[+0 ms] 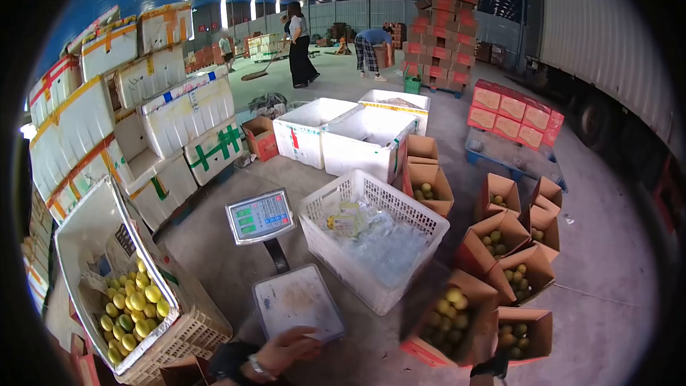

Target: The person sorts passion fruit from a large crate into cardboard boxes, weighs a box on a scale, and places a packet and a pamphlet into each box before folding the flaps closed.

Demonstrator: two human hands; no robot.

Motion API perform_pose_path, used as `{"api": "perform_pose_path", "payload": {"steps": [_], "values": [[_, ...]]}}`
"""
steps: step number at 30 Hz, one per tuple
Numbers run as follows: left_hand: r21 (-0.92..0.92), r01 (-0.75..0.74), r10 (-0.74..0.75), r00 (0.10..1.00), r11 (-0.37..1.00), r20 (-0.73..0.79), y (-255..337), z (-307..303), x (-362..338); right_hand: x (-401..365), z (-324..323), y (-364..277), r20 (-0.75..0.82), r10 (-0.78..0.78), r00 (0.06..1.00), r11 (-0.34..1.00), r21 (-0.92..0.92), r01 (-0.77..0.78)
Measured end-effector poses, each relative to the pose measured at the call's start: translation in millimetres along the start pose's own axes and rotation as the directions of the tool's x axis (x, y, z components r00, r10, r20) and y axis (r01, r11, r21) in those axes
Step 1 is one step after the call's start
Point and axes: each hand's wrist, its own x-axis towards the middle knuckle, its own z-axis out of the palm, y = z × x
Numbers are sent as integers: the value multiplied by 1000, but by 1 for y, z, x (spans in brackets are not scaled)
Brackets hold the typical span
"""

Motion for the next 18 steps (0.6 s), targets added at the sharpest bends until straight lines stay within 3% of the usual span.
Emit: {"api": "perform_pose_path", "payload": {"steps": [1,2,3,4,5,6,8,9,11,12,13,14,15,17,18], "values": [[-30,-59,56,994,998,-91,13,-16,-13,-4,20,4,-164,-180,970,984,-32,177],[-22,-155,148,970,988,-192,22,-30,-27,-7,39,8,-318,-349,881,937,-120,328],[48,-183,189,941,982,-280,29,-45,-37,-40,29,-85,-135,-456,880,875,-249,415],[8,-198,186,905,980,-381,32,-56,-47,-56,42,-121,-4,-371,929,928,-40,371],[-9,-217,191,876,976,-443,38,-63,-58,-58,87,-108,-11,-371,929,897,254,361],[-46,-284,223,833,958,-506,30,-77,-66,-66,116,-126,11,-328,945,887,348,304],[9,-274,224,768,962,-600,26,-93,-83,-52,174,-145,-36,-162,986,906,390,163],[22,-283,230,731,959,-642,23,-99,-92,-35,211,-134,-30,-155,988,908,390,154],[75,-156,166,728,985,-666,11,-117,-125,-6,282,-121,-227,57,972,976,219,-6],[138,-125,184,764,982,-619,-6,-140,-142,-2,296,-127,-213,49,976,974,226,0],[153,-67,156,685,986,-712,-3,-137,-153,3,309,-135,-176,165,970,800,599,-27],[102,-60,117,632,993,-766,-10,-146,-163,5,322,-142,-82,259,962,496,866,-60],[40,-53,63,571,998,-819,-22,-157,-178,9,326,-152,-49,237,970,504,860,-80],[54,-106,104,566,993,-818,-59,-186,-207,16,332,-163,79,246,966,536,820,-203],[67,-275,196,473,959,-859,-40,-170,-199,26,342,-162,94,229,969,644,732,-223]]}}
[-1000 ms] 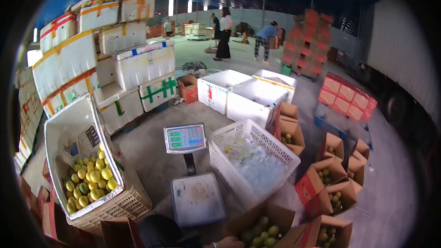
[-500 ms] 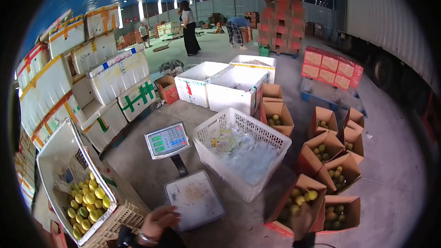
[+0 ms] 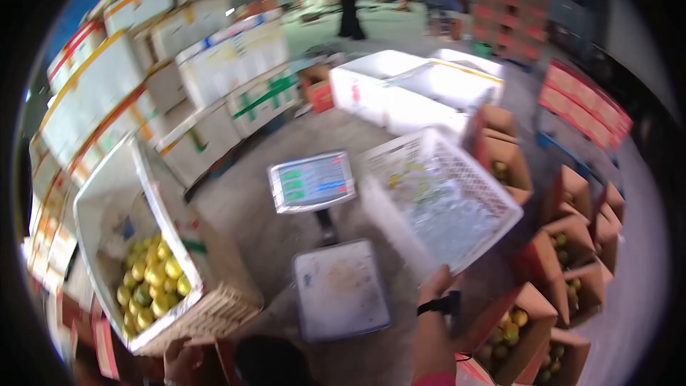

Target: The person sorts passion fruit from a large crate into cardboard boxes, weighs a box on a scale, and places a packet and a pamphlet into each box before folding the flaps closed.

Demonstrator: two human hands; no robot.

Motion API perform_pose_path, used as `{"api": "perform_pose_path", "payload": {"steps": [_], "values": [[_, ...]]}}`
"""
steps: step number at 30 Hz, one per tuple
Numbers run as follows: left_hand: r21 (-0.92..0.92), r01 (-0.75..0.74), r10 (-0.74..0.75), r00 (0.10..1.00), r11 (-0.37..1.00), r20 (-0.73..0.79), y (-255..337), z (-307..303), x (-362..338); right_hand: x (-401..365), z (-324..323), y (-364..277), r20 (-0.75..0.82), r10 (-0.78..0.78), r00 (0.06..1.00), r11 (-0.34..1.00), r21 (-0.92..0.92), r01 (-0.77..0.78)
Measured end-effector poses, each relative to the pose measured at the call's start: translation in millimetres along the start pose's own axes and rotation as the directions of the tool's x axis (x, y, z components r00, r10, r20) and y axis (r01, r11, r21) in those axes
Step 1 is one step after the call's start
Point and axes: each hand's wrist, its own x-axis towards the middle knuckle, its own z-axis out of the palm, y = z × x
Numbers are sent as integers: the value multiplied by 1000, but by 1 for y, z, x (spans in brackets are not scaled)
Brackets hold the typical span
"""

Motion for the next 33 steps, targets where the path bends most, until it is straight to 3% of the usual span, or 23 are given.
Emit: {"api": "perform_pose_path", "payload": {"steps": [1,2,3,5,7,9,10,11,13,15,17,18,19,21,23,24,27,29,30,31,33], "values": [[97,76,-71,996,992,-48,-9,-15,4,9,7,4,22,0,1000,990,-140,3],[26,45,-44,999,999,-29,-3,-12,3,54,20,60,-79,-85,993,907,-418,44],[14,86,-84,990,996,-113,5,-9,-1,98,33,115,-179,-167,970,750,-662,8],[104,48,-32,988,993,-150,-2,-37,-5,33,66,42,-37,146,989,937,-315,-150],[105,-53,80,958,993,-277,-10,-71,-13,-41,89,-24,349,336,875,913,107,-394],[272,-177,262,912,946,-316,-36,-143,-16,-90,114,-40,388,490,781,872,-231,-432],[513,-172,386,855,841,-346,-25,-170,-25,-109,129,-24,457,445,770,895,-236,-378],[718,-117,478,816,686,-324,-15,-198,-34,-124,139,-7,714,351,606,924,-161,-346],[755,63,476,742,652,-472,10,-233,-50,-262,157,-105,937,219,274,972,-234,25],[780,275,461,678,563,-572,36,-264,-63,-330,178,-124,987,136,-89,977,-119,175],[896,304,573,691,323,-441,36,-320,-77,-381,194,-132,899,105,-424,920,73,384],[881,408,557,686,238,-468,35,-347,-86,-406,200,-133,867,109,-486,878,146,457],[853,450,513,684,264,-519,17,-396,-101,-431,202,-135,832,125,-540,834,207,512],[712,682,447,592,166,-671,-5,-440,-135,-467,206,-135,769,140,-624,772,310,555],[576,809,343,511,119,-788,-33,-463,-176,-492,208,-126,755,237,-612,727,279,627],[524,840,221,489,140,-844,-48,-474,-196,-514,204,-130,751,255,-609,689,301,660],[528,844,313,479,92,-820,-94,-485,-236,-569,202,-121,692,289,-661,659,357,662],[509,773,392,364,378,-845,-123,-500,-246,-622,198,-120,654,320,-686,641,384,665],[499,621,366,340,604,-866,-148,-513,-252,-651,198,-116,603,309,-735,669,411,619],[471,721,307,359,508,-882,-145,-513,-252,-680,197,-112,552,296,-779,693,437,573],[513,768,424,348,383,-836,-140,-510,-250,-755,186,-103,490,335,-805,789,320,524]]}}
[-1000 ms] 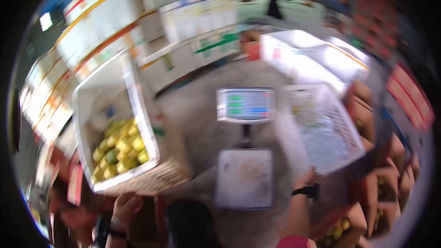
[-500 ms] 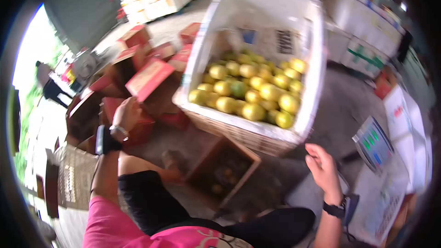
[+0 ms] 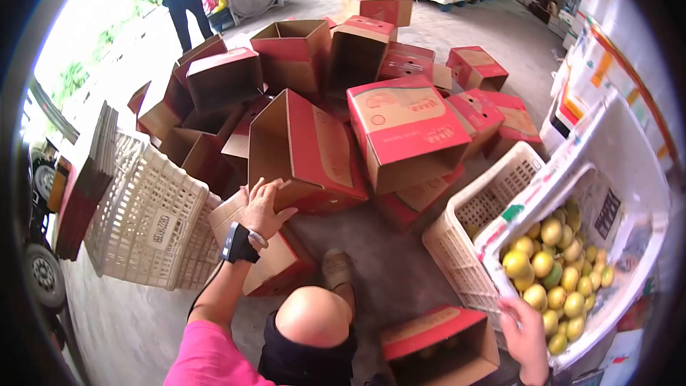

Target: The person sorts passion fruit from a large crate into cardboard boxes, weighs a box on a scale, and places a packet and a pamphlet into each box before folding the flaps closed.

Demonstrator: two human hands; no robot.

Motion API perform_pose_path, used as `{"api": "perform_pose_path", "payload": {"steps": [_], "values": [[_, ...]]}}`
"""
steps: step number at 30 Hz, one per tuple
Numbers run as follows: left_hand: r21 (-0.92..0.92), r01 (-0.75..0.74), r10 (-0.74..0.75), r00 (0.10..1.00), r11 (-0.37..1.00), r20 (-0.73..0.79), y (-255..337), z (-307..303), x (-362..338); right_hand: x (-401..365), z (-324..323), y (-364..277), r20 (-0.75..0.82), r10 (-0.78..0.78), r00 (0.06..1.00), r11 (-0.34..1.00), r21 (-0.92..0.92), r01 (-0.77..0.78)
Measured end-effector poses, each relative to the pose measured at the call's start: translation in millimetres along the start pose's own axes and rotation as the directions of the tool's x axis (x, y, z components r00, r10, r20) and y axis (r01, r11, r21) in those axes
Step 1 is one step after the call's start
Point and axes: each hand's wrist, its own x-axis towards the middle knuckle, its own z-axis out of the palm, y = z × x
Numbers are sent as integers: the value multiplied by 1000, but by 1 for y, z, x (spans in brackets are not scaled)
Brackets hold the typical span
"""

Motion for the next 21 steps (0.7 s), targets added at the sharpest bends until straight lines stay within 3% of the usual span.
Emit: {"api": "perform_pose_path", "payload": {"steps": [1,2,3,4,5,7,9,10,13,14,16,18,20,21], "values": [[-19,14,-14,1000,1000,-1,-5,1,2,33,21,-23,37,28,999,996,88,-31],[-18,-88,88,996,996,-10,-7,3,4,69,44,-34,78,-1,997,968,252,-19],[-18,-190,190,982,982,-24,-6,6,6,103,65,-44,94,87,992,921,372,-116],[-163,-283,286,958,945,-5,-2,7,5,143,86,-40,146,145,979,823,531,-201],[-226,-307,321,947,924,28,2,9,-5,186,105,-41,213,286,934,718,598,-356],[-261,-413,428,904,873,3,18,-10,-21,260,142,-42,345,371,862,561,657,-504],[-243,-444,486,861,863,152,18,-14,-45,317,184,-38,258,474,842,526,684,-506],[-226,-455,502,832,861,238,18,-16,-59,335,202,-34,279,484,829,423,756,-501],[-227,-432,483,828,873,284,1,-1,-92,343,238,-34,205,429,880,219,921,-321],[-218,-435,483,831,874,278,-3,0,-96,338,236,-37,207,433,877,227,917,-328],[-201,-417,455,864,887,215,-8,-6,-96,314,223,-48,140,179,974,261,947,-184],[-270,-195,255,945,943,207,-13,-24,-90,272,200,-77,41,59,997,326,943,-58],[-447,-57,60,998,893,-8,-26,-36,-80,219,172,-102,-54,1,999,443,895,48],[-483,-34,37,999,875,-5,-32,-47,-76,193,158,-104,-39,-17,999,515,856,42]]}}
